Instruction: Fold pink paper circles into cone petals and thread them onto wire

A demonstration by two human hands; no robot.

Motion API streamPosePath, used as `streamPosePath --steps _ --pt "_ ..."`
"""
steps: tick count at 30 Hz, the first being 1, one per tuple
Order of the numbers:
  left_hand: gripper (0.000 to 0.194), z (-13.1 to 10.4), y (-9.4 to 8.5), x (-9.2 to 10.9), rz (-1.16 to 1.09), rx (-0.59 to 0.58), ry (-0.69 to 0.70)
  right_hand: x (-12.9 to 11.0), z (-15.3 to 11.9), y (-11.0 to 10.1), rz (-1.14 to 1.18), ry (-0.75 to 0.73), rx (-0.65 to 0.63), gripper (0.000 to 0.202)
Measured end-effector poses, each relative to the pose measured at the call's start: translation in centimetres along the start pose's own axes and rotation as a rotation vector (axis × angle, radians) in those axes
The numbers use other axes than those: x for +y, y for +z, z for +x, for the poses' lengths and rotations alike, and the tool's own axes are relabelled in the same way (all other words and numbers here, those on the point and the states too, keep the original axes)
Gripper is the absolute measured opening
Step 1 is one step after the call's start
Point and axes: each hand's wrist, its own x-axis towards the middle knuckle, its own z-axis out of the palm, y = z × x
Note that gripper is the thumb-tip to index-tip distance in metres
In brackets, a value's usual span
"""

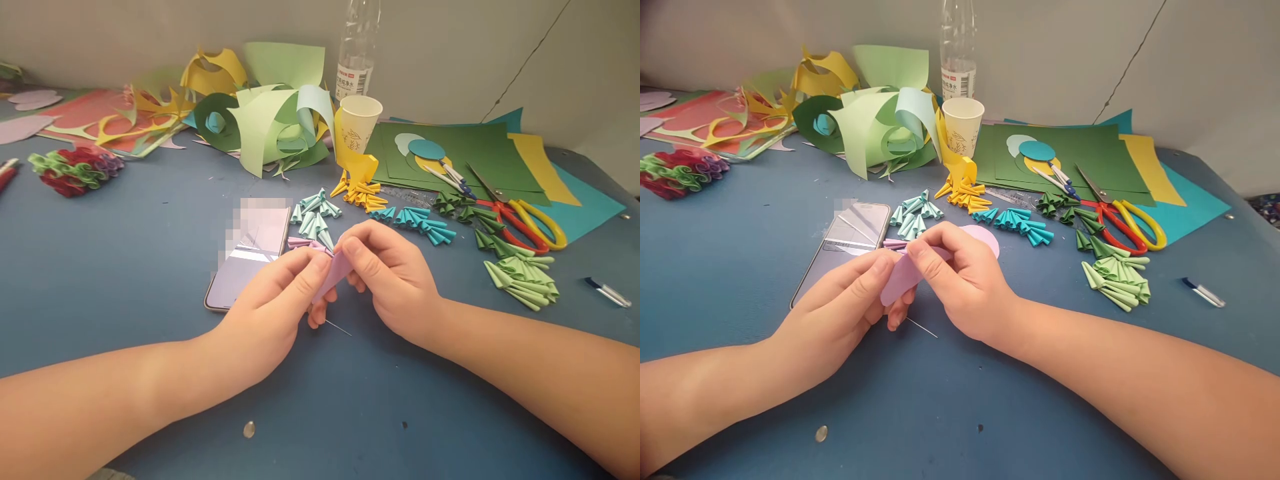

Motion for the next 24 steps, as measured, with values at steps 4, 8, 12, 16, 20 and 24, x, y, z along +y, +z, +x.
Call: streamPosePath --steps 4,8,12,16,20,24 --pt "0.04 0.23 -0.03 -0.04 0.011 0.009 0.032 -0.05 -0.09 -0.02 0.066 0.033 -0.003 0.019" --pt "0.036 0.2 -0.2 -0.16 0.087 0.009 0.042 0.07 -0.11 -0.05 0.03 0.093 0.035 0.024" --pt "0.032 0.12 -0.4 -0.33 0.081 0.013 0.013 0.18 -0.09 0.04 0.025 0.106 0.034 0.028" --pt "0.031 0.39 -0.47 -0.53 0.033 -0.014 0.012 0.29 -0.17 0.03 0.086 0.062 -0.034 0.018" --pt "0.033 0.53 -0.49 -0.61 0.01 -0.034 -0.001 0.44 -0.38 -0.22 0.057 0.081 -0.093 0.028" --pt "0.033 0.29 -0.57 -0.58 0.082 -0.008 -0.011 0.41 -0.43 -0.28 0.058 0.102 -0.086 0.038"
